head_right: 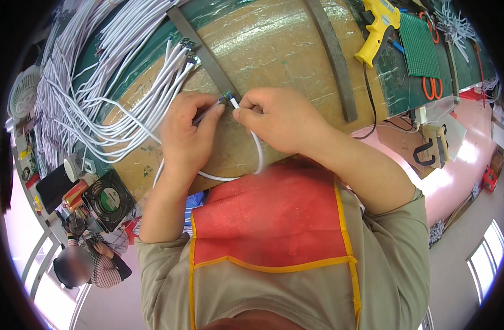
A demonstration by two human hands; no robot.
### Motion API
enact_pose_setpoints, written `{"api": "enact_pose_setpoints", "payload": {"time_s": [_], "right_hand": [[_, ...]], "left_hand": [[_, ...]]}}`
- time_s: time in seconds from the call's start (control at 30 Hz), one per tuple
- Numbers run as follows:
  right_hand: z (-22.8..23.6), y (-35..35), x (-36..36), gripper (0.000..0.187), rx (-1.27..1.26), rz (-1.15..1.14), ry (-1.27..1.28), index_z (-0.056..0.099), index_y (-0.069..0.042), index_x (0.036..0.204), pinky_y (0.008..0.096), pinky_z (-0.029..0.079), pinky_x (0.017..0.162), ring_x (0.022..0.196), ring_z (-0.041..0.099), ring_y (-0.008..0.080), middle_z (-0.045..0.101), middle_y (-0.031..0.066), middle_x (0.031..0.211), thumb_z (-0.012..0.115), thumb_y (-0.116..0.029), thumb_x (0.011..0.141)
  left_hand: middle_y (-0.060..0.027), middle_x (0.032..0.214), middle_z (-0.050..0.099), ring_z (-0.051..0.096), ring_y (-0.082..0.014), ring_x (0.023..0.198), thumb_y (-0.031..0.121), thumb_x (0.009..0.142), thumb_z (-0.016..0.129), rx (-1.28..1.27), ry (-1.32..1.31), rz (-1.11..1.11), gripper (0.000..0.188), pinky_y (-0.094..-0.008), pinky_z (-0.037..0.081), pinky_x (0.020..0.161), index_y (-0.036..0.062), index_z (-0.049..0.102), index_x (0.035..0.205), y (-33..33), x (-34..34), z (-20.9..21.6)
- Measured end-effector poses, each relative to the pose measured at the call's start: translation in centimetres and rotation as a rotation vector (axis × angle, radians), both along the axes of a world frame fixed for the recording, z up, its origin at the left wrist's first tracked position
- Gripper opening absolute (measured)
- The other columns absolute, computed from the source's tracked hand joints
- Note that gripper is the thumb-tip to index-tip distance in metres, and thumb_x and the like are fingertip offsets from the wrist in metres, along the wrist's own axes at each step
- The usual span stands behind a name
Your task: The person solders wires to a circuit board with a soldering iron, then applies hot glue to the connections with a glue gun to secure them.
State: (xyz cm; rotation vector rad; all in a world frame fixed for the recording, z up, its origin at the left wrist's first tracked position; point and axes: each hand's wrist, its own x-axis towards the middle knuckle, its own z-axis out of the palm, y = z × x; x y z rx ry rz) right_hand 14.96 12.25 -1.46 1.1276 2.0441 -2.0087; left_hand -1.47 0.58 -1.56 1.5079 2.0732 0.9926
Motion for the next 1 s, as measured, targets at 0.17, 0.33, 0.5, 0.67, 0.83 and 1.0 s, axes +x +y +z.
{"api": "enact_pose_setpoints", "payload": {"time_s": [0.17,0.33,0.5,0.67,0.83,1.0], "right_hand": [[0.1,0.0,-0.3,0.021,0.043,0.025,-0.009,0.063,0.000,0.087,0.0255,0.042,0.052,0.059,0.053,0.0067,0.058,-0.0001,0.067,0.065,-0.019,0.097],[-0.2,-0.1,-0.3,0.022,0.019,0.046,0.023,0.062,-0.001,0.084,0.0259,0.041,0.051,0.056,0.051,0.0064,0.056,-0.0012,0.065,0.064,-0.019,0.097],[0.1,0.2,-0.5,0.024,0.124,0.073,-0.013,0.065,-0.002,0.083,0.0349,0.046,0.058,0.062,0.058,0.0204,0.062,0.0082,0.068,0.065,-0.025,0.091],[0.3,-0.1,-0.8,0.026,0.222,0.084,-0.049,0.068,-0.003,0.083,0.0419,0.050,0.064,0.068,0.065,0.0347,0.067,0.0168,0.073,0.063,-0.028,0.087],[0.1,-0.4,-1.0,0.024,0.264,0.067,-0.069,0.067,0.001,0.088,0.0345,0.047,0.059,0.059,0.057,0.0190,0.063,0.0120,0.067,0.068,-0.023,0.090],[0.1,-0.7,-0.6,0.024,0.358,0.055,-0.018,0.068,0.001,0.089,0.0352,0.048,0.059,0.060,0.060,0.0225,0.065,0.0141,0.069,0.070,-0.023,0.089]], "left_hand": [[-0.0115,0.090,0.066,0.065,-0.0296,0.083,0.005,0.083,0.074,0.039,0.082,-0.014,0.011,-0.0362,0.052,0.072,0.0038,0.068,0.092,-0.1,0.0,-0.3],[-0.0117,0.090,0.065,0.064,-0.0336,0.082,0.007,0.083,0.072,0.064,0.118,0.003,0.011,-0.0420,0.052,0.071,0.0065,0.068,0.093,-0.1,0.3,-0.8],[-0.0124,0.089,0.065,0.065,-0.0332,0.081,0.006,0.082,0.072,-0.122,-0.215,0.090,0.009,-0.0408,0.052,0.070,0.0056,0.069,0.091,0.0,0.3,0.3],[-0.0128,0.089,0.065,0.065,-0.0334,0.080,0.007,0.083,0.071,0.029,-0.029,0.015,0.009,-0.0410,0.052,0.070,0.0044,0.069,0.091,0.1,0.0,-0.4],[-0.0119,0.091,0.065,0.065,-0.0330,0.080,0.007,0.083,0.071,0.068,0.116,-0.023,0.011,-0.0411,0.053,0.068,0.0061,0.069,0.094,0.0,0.1,-0.9],[-0.0106,0.092,0.064,0.065,-0.0320,0.080,0.006,0.082,0.068,0.096,0.249,-0.064,0.015,-0.0409,0.053,0.066,0.0074,0.069,0.098,0.0,0.4,-0.8]]}}
